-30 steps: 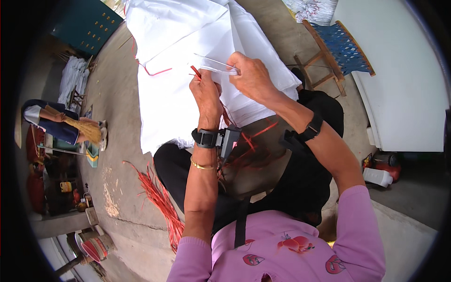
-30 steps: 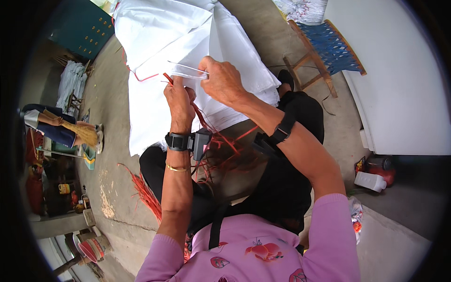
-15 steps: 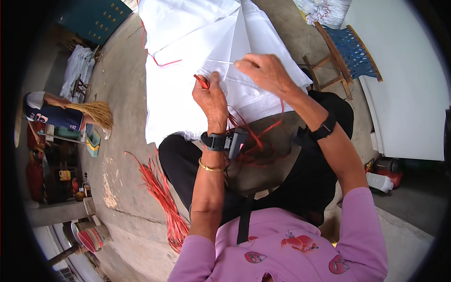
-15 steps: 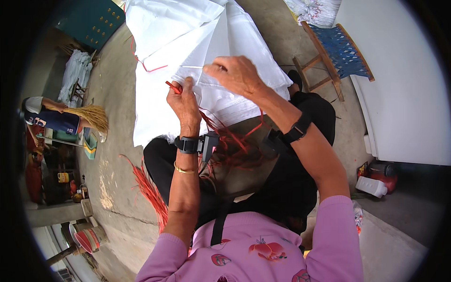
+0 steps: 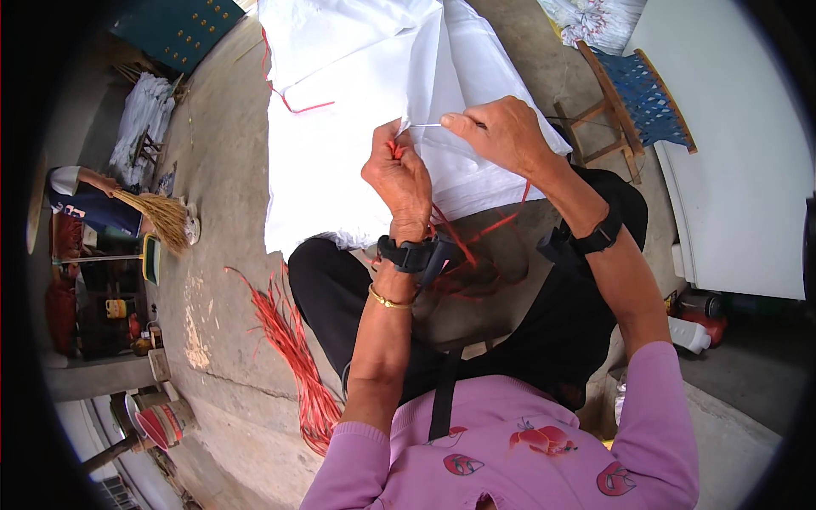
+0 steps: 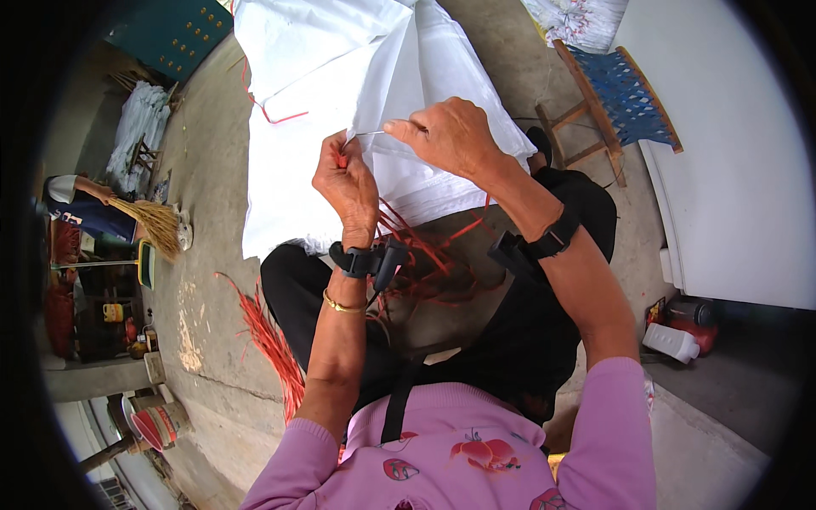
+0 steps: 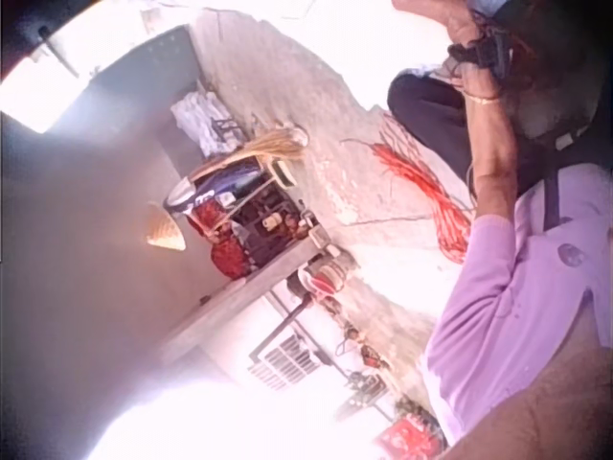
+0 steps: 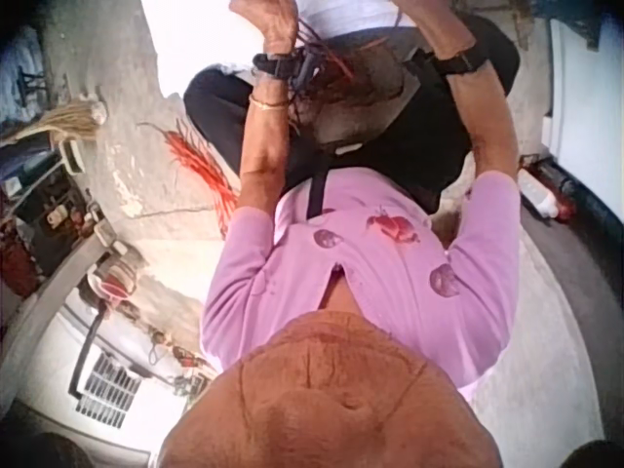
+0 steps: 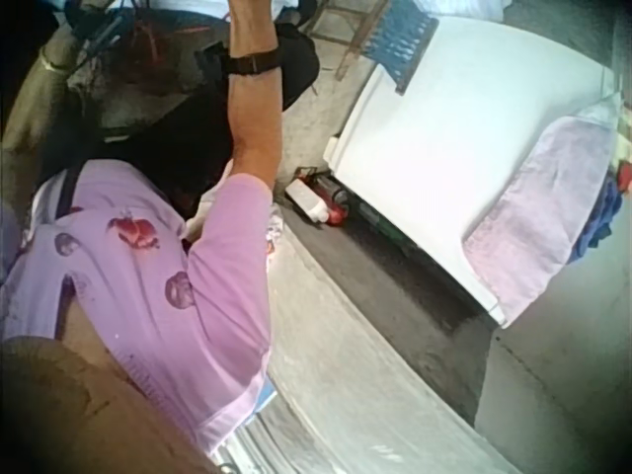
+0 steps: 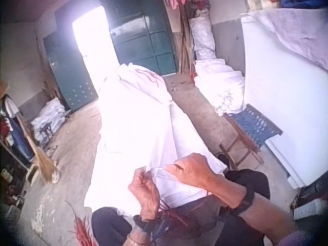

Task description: Threading red plastic straps through white plastic bags using a long metal needle.

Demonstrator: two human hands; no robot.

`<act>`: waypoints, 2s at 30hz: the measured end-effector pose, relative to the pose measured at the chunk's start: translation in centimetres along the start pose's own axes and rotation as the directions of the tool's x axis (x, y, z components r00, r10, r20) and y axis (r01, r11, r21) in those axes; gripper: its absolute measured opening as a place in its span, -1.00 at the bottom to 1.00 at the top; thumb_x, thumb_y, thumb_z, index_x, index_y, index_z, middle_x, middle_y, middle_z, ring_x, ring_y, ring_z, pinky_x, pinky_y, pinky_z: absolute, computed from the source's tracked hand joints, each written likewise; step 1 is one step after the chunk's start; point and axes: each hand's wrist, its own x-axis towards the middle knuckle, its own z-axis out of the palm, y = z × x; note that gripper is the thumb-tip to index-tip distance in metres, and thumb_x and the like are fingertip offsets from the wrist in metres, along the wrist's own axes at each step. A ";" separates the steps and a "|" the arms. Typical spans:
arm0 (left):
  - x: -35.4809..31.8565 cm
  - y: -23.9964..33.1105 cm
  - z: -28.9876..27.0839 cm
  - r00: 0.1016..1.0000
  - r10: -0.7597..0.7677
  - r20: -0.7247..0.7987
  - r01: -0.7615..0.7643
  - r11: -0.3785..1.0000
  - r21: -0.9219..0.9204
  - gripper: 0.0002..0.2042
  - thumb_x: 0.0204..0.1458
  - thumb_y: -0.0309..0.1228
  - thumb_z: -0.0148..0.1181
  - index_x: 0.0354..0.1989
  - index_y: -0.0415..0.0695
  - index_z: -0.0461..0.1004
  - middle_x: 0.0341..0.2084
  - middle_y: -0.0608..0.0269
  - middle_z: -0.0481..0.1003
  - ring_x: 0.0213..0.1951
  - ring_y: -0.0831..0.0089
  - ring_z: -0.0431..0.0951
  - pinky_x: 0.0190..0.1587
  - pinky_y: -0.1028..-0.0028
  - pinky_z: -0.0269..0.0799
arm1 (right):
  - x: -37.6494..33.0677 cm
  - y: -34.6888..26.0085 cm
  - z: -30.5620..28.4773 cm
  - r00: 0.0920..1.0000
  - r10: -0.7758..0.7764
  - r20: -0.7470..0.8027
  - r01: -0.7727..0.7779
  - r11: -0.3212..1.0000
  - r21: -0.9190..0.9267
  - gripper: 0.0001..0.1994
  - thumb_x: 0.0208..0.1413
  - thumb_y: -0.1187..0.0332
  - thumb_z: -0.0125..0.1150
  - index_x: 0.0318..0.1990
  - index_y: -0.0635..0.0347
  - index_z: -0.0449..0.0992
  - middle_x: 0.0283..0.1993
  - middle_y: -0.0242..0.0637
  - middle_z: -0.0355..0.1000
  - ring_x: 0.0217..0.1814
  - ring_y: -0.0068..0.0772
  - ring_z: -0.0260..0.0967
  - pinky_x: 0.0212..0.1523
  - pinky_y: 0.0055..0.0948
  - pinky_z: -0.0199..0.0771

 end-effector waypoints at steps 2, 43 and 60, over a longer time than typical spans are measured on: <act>-0.4 0.6 0.5 0.999 0.042 0.020 -0.042 0.999 -0.005 -0.85 -0.07 -0.66 -0.01 -0.35 -0.21 0.46 -0.70 0.38 0.31 -0.60 0.63 0.21 -0.49 0.62 0.24 | 0.1 0.4 0.0 0.995 0.085 0.053 -0.090 0.991 0.099 -0.46 0.01 -0.05 0.06 -0.75 0.27 0.43 -0.79 -0.09 0.26 -0.70 -0.12 0.28 -0.61 -0.21 0.25; -0.2 -4.3 -7.6 0.986 0.166 0.006 -0.139 0.805 0.577 -0.79 -0.15 -0.57 0.16 -0.30 -0.07 0.42 -0.40 0.22 0.45 -0.49 0.19 0.50 -0.50 0.32 0.39 | 1.9 0.0 4.3 0.977 0.084 0.197 -0.150 0.926 0.347 -0.42 -0.02 0.03 0.16 -0.76 0.47 0.32 -0.80 -0.14 0.19 -0.72 -0.43 0.13 -0.62 -0.30 0.22; -1.3 -2.4 -5.4 0.994 0.112 0.003 -0.101 0.889 0.447 -0.54 -0.21 -0.61 0.17 -0.03 -0.04 0.33 -0.10 0.19 0.39 -0.39 0.14 0.51 -0.45 0.36 0.45 | 2.9 -1.2 10.3 0.956 0.182 0.228 -0.283 0.773 0.569 -0.35 -0.05 -0.16 0.12 -0.84 0.22 0.15 -0.80 -0.43 0.02 -0.71 -0.57 -0.04 -0.73 -0.41 0.06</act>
